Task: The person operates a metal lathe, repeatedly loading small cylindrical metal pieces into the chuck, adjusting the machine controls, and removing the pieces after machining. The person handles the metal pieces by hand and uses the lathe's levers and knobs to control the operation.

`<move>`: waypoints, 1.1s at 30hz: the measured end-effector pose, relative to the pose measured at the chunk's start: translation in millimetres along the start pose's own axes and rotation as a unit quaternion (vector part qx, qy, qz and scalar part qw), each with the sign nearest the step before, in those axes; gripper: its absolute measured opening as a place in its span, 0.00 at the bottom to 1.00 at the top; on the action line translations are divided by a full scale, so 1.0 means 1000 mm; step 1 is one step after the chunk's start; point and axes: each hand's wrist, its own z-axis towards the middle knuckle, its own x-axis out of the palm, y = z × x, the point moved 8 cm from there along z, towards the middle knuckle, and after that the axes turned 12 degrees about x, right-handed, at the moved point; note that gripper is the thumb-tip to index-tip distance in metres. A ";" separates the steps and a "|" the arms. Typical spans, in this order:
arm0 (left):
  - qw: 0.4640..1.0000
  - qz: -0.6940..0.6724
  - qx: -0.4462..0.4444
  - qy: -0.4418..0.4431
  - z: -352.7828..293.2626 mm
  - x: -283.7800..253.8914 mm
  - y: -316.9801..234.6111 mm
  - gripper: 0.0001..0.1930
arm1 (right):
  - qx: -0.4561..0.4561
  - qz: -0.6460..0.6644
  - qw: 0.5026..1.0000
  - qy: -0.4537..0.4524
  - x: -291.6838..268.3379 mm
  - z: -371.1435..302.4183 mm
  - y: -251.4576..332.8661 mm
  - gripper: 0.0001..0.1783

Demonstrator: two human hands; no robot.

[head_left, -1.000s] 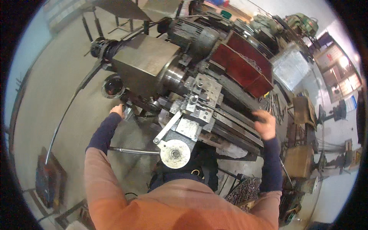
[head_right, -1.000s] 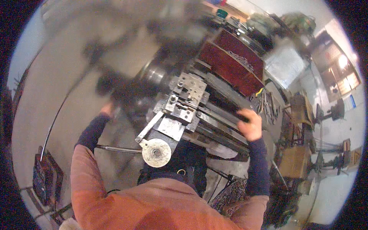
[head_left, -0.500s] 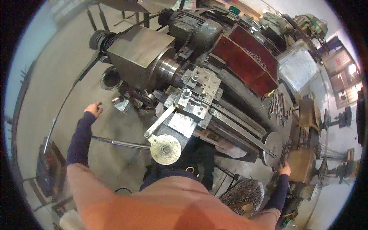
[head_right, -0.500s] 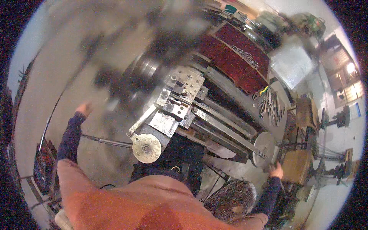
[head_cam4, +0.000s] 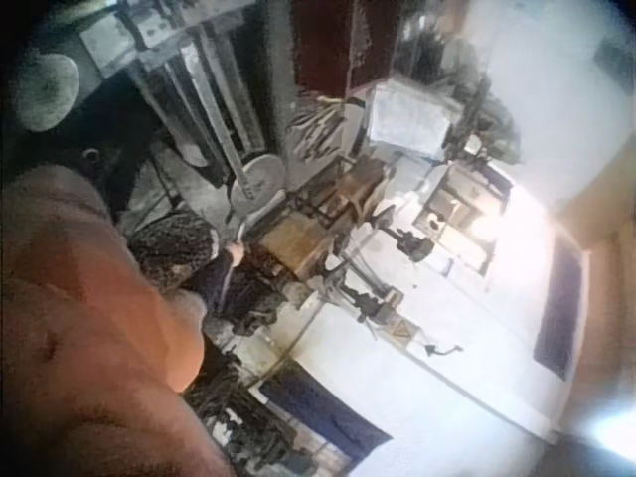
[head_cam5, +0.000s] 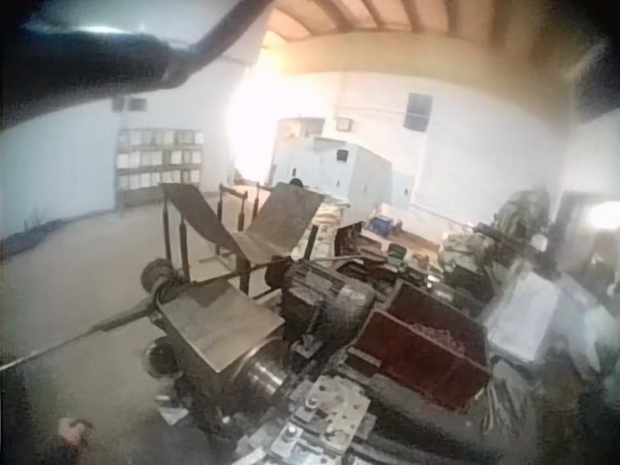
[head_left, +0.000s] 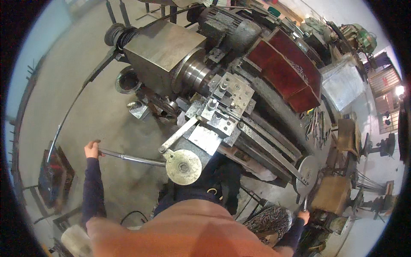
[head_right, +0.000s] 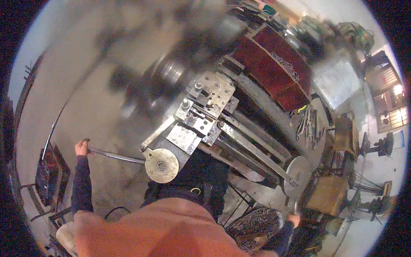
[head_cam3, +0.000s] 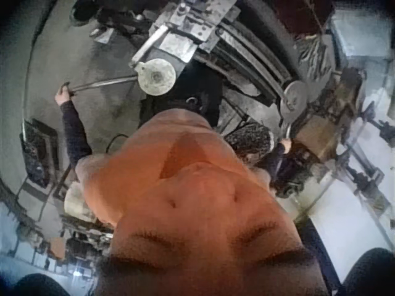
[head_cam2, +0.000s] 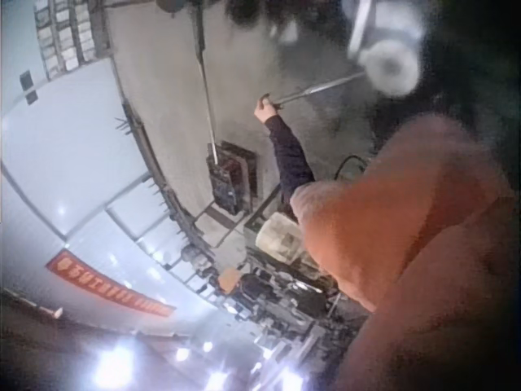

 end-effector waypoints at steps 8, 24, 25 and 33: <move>0.990 -0.061 0.012 -0.128 0.032 0.011 0.018 0.14 | 0.046 0.132 0.990 0.016 -0.006 -0.096 -0.015 0.20; 0.993 -0.031 0.072 -0.087 0.057 0.028 0.011 0.12 | 0.025 0.213 0.976 -0.039 -0.015 -0.118 -0.006 0.23; 0.995 0.005 0.080 -0.058 0.064 0.022 0.028 0.12 | 0.020 0.190 0.980 -0.052 -0.016 -0.114 -0.004 0.24; 0.984 0.150 0.025 0.093 0.096 0.016 0.005 0.15 | -0.087 0.019 0.993 -0.081 -0.013 0.012 0.011 0.17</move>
